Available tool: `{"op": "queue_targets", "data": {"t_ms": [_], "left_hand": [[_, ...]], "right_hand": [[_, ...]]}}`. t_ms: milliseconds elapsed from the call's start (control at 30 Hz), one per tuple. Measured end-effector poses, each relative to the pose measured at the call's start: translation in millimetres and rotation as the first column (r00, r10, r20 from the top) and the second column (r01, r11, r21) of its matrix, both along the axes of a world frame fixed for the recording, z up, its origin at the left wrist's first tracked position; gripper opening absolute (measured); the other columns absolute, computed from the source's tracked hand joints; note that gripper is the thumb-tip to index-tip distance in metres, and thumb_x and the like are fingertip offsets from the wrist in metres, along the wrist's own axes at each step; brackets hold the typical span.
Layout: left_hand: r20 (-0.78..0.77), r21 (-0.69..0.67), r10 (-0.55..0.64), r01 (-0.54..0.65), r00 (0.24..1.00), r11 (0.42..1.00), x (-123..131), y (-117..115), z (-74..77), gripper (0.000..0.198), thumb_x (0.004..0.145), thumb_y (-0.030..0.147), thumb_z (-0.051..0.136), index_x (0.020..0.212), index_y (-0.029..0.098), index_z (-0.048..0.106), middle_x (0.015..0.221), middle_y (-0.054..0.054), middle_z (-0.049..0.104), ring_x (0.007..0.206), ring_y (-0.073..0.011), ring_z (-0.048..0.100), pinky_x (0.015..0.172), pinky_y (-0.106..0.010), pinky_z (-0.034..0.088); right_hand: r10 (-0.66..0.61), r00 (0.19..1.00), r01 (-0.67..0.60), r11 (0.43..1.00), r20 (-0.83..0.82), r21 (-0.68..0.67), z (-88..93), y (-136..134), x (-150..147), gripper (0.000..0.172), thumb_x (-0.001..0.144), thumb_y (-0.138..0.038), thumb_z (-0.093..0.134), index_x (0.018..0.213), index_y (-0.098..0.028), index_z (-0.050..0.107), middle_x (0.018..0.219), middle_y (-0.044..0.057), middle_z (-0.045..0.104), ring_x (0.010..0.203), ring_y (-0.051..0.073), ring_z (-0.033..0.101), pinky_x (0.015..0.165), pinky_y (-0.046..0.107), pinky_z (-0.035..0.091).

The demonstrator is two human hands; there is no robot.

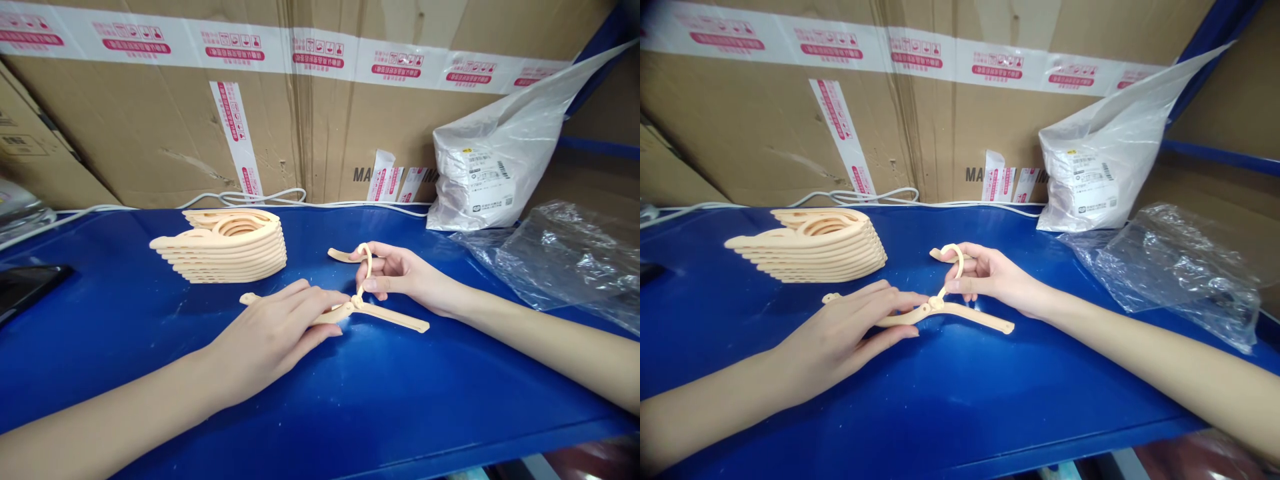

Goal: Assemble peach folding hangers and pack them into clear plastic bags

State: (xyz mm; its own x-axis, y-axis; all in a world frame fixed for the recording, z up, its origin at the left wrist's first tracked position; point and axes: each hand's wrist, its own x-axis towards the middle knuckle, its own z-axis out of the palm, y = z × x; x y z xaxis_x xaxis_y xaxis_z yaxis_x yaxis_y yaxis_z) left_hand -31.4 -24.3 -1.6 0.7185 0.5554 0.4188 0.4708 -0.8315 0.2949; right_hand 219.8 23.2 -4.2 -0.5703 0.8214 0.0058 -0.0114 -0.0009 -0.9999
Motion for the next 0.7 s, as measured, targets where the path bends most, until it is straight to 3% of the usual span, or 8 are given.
{"op": "queue_targets", "data": {"t_ms": [367, 700], "left_hand": [[0.085, 0.006, -0.061, 0.061, 0.995, 0.998, -3.9, 0.0, 0.0, 0.027, 0.101, 0.023, 0.051, 0.128, 0.024, 0.05, 0.095, 0.002, 0.064, 0.087, -0.0112, 0.06, 0.073, -0.017, 0.046], [0.076, 0.036, -0.072, 0.069, 0.995, 0.997, -4.4, 0.1, -0.8, 0.027, 0.102, 0.022, 0.048, 0.129, 0.023, 0.052, 0.094, 0.001, 0.064, 0.085, -0.0118, 0.06, 0.069, -0.018, 0.046]], "right_hand": [[0.035, 0.998, -0.034, 0.999, 0.054, -0.011, 8.3, -1.6, -6.2, 0.048, 0.076, -0.022, 0.078, 0.121, -0.017, 0.063, 0.082, -0.001, 0.066, 0.074, 0.011, 0.061, 0.059, 0.022, 0.047], [0.028, 1.0, -0.028, 1.0, 0.011, 0.005, 3.4, -1.7, -5.5, 0.047, 0.079, -0.019, 0.078, 0.121, -0.022, 0.058, 0.082, -0.004, 0.065, 0.072, 0.007, 0.061, 0.058, 0.016, 0.047]]}}
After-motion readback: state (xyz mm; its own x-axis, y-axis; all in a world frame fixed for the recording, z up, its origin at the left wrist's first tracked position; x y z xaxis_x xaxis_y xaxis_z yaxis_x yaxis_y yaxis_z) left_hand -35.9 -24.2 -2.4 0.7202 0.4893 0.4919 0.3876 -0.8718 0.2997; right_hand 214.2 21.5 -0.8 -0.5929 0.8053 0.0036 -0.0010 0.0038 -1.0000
